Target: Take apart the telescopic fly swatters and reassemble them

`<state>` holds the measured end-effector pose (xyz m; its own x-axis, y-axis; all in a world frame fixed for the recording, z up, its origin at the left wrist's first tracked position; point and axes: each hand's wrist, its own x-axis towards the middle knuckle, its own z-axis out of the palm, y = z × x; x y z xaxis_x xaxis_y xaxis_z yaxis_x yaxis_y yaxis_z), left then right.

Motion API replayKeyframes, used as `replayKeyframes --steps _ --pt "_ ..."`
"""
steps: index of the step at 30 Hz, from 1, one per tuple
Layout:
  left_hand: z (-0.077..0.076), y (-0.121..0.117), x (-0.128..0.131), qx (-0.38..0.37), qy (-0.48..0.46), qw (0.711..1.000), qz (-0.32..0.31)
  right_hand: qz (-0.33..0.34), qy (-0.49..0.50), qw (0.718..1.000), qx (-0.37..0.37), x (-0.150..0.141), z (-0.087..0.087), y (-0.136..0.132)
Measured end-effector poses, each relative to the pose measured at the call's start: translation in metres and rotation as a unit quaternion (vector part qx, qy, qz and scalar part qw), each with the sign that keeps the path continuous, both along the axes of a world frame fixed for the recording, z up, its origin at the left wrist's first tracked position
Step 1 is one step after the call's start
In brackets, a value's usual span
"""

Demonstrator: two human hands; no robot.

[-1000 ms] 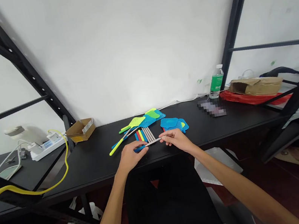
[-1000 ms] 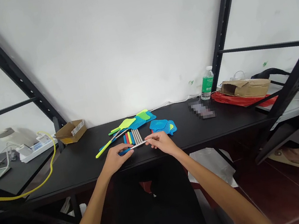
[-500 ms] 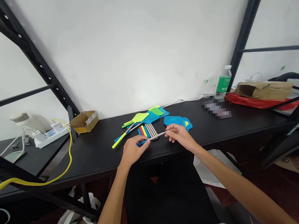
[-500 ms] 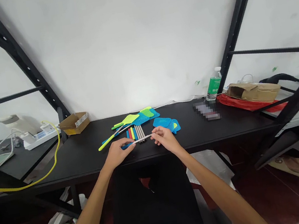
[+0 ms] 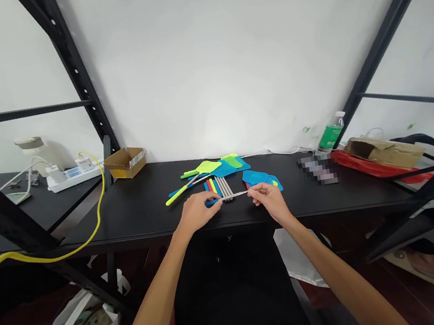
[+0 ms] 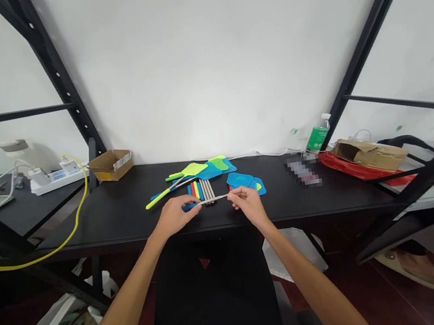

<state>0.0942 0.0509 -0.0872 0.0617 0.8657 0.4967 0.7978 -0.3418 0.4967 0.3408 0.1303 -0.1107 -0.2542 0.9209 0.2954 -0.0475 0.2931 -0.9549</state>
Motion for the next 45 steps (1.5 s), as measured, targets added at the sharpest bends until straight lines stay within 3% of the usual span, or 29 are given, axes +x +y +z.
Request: replayKeyframes --steps 22,25,27,29,31,34,36,41,45 --pt "0.005 -0.003 0.002 -0.027 0.034 0.999 0.002 0.019 -0.068 0.997 0.021 0.001 0.003 -0.005" --pt "0.003 -0.001 0.002 -0.023 0.021 1.000 0.000 0.017 -0.081 0.995 0.046 0.001 0.009 -0.005" --pt "0.003 -0.001 0.002 -0.022 0.009 1.000 -0.002 -0.024 -0.101 0.990 0.096 0.005 0.014 -0.003" --pt "0.002 0.000 0.002 -0.021 0.003 1.000 -0.004 -0.099 -0.157 0.968 0.170 0.012 0.018 0.003" --pt "0.002 0.000 0.002 -0.020 0.000 1.000 -0.006 -0.163 -0.250 0.924 0.239 0.022 0.018 0.011" --pt "0.002 0.001 0.002 -0.020 -0.007 1.000 -0.008 -0.164 -0.390 0.857 0.293 0.033 0.011 0.021" --pt "0.002 0.001 0.002 -0.021 -0.010 1.000 -0.011 -0.145 -0.443 0.833 0.297 0.036 0.006 0.024" --pt "0.003 0.002 0.002 -0.024 -0.003 1.000 -0.011 -0.179 -0.470 0.807 0.308 0.033 0.005 0.019" --pt "0.003 0.003 0.002 -0.028 -0.007 0.999 -0.018 -0.188 -0.459 0.808 0.318 0.031 0.007 0.016"
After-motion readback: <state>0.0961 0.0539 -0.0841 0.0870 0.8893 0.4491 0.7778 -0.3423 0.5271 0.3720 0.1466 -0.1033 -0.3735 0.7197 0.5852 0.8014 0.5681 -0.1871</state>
